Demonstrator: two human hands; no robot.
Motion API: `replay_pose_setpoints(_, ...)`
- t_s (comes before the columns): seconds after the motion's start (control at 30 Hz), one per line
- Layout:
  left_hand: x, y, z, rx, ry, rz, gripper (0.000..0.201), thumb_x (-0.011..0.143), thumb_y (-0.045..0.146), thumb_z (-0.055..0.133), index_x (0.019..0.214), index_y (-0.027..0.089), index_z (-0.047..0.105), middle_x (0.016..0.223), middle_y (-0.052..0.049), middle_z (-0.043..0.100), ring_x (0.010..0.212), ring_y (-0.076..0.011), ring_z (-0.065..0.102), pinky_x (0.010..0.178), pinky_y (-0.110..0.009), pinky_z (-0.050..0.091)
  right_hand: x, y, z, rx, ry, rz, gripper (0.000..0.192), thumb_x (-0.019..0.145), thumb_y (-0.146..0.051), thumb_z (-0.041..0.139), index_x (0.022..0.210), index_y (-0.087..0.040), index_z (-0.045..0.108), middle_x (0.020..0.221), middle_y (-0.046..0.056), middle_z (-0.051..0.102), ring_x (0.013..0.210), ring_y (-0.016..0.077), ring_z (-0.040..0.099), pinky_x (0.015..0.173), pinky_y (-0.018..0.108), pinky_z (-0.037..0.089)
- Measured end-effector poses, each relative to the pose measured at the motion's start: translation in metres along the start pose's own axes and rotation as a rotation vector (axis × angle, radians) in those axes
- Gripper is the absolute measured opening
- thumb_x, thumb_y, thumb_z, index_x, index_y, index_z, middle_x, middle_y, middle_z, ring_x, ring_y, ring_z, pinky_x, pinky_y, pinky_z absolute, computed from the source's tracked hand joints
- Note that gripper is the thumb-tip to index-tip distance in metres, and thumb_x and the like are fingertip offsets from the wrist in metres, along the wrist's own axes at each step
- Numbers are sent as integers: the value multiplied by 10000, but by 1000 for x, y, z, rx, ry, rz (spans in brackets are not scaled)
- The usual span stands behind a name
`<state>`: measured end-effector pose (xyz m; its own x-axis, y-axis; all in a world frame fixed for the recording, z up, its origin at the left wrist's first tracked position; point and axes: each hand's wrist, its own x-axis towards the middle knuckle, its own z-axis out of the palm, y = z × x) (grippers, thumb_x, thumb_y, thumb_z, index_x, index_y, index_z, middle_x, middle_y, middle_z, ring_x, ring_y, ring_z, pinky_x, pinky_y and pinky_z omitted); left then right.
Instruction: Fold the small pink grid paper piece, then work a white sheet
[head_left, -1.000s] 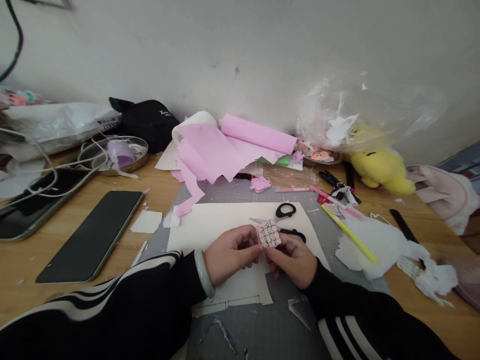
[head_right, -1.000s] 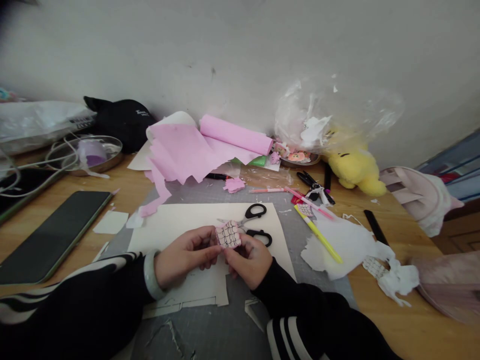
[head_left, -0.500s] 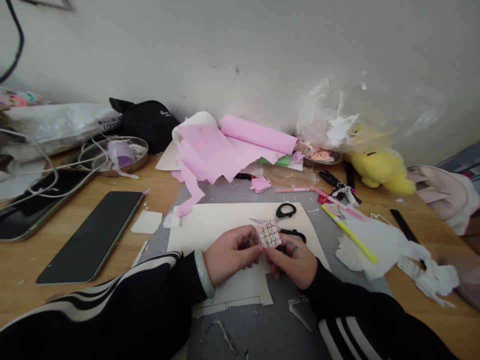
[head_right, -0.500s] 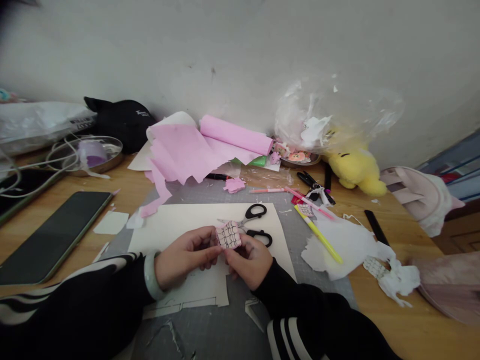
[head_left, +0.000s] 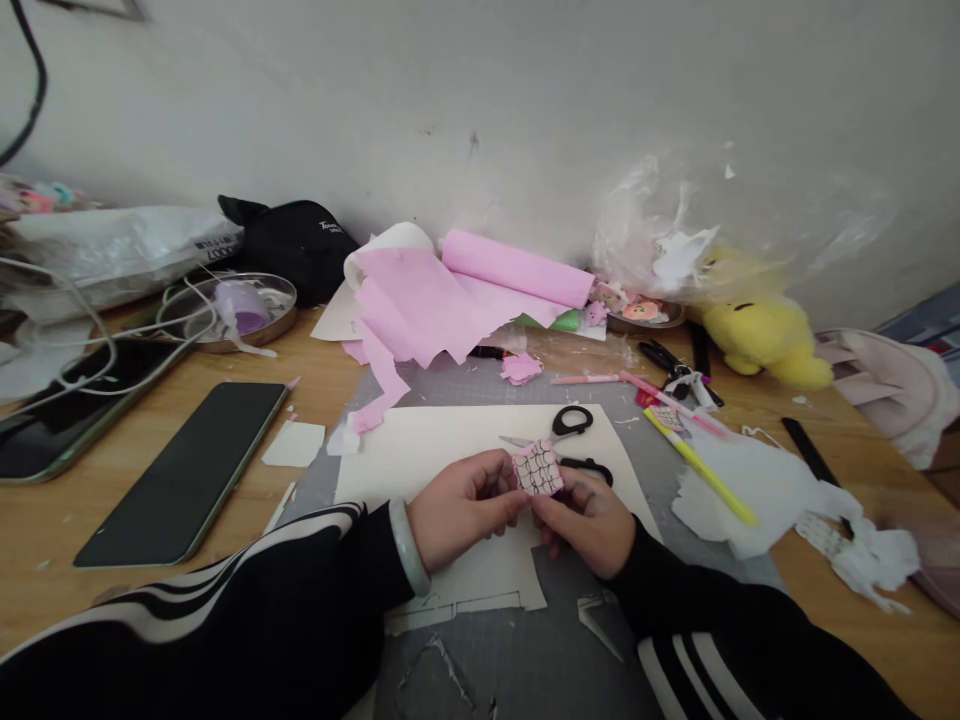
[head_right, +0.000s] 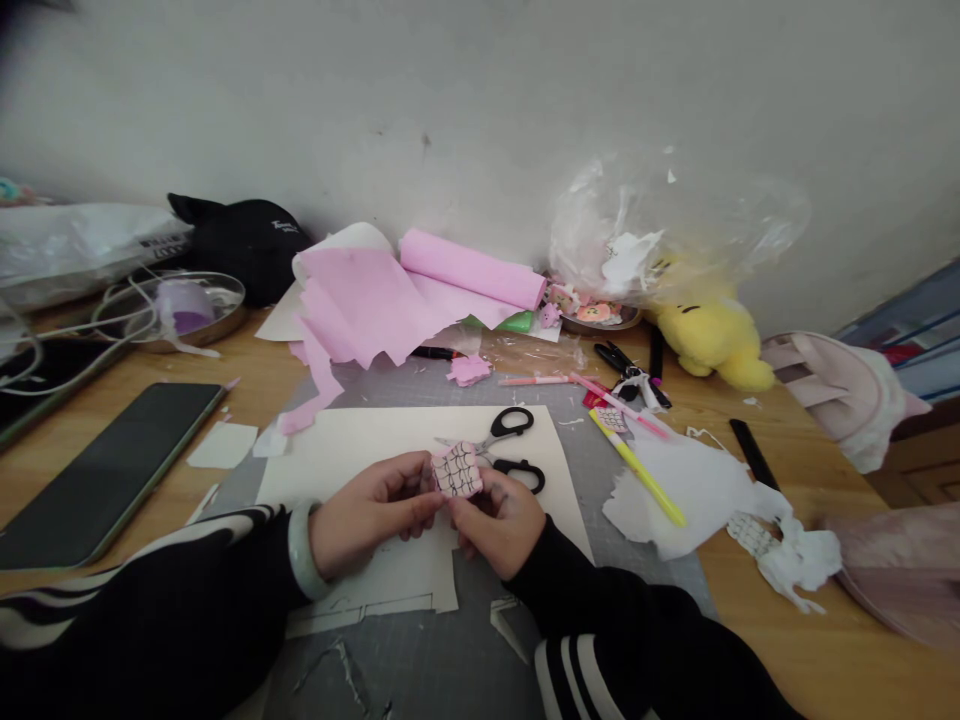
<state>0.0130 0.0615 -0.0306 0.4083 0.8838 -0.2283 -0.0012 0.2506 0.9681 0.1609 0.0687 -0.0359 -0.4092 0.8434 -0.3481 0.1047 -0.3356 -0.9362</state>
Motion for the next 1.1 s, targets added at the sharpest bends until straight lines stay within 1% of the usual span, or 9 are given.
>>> replay_pose_setpoints(0.13, 0, -1, 0, 2, -3, 4, 100, 700, 215, 491, 676, 131, 440, 510, 52, 437, 440, -50, 385, 404, -168, 295, 0, 1, 0, -3, -13, -14, 221, 604, -337, 552, 669, -144, 466, 488, -58, 442, 347, 29, 403, 320, 160, 350)
replay_pose_setpoints(0.33, 1, -2, 0, 7, -11, 11, 92, 705, 214, 484, 706, 129, 451, 518, 50, 437, 442, -51, 384, 406, -170, 297, 0, 0, 0, -19, 6, 7, 216, 602, -331, 555, 672, -149, 463, 491, -57, 441, 346, 31, 401, 321, 165, 353)
replay_pose_setpoints(0.53, 0, 0, 1, -2, -2, -7, 100, 702, 219, 493, 686, 132, 447, 515, 51, 432, 447, -51, 384, 408, -170, 298, 0, 1, 0, -11, 8, 1, 234, 595, -346, 559, 669, -147, 461, 488, -58, 445, 343, 28, 399, 325, 162, 352)
replay_pose_setpoints(0.73, 0, -1, 0, -3, -3, 5, 112, 694, 232, 503, 689, 129, 459, 514, 50, 434, 448, -54, 390, 410, -173, 302, 0, 2, -1, 3, 8, 14, 213, 595, -322, 563, 674, -150, 466, 491, -55, 448, 353, 36, 407, 324, 167, 352)
replay_pose_setpoints(1.0, -1, -1, 0, -8, -13, 14, 109, 707, 235, 483, 708, 129, 458, 531, 45, 436, 459, -55, 397, 418, -172, 312, 0, 1, 0, -10, -3, -21, 207, 611, -327, 540, 668, -145, 461, 485, -62, 440, 341, 28, 402, 322, 160, 348)
replay_pose_setpoints(1.1, -1, -2, 0, -17, -11, 8, 128, 715, 258, 468, 707, 131, 450, 527, 44, 436, 454, -58, 402, 414, -174, 315, 0, 0, 0, -21, -1, -12, 207, 608, -327, 543, 665, -147, 458, 485, -63, 439, 345, 28, 403, 321, 157, 349)
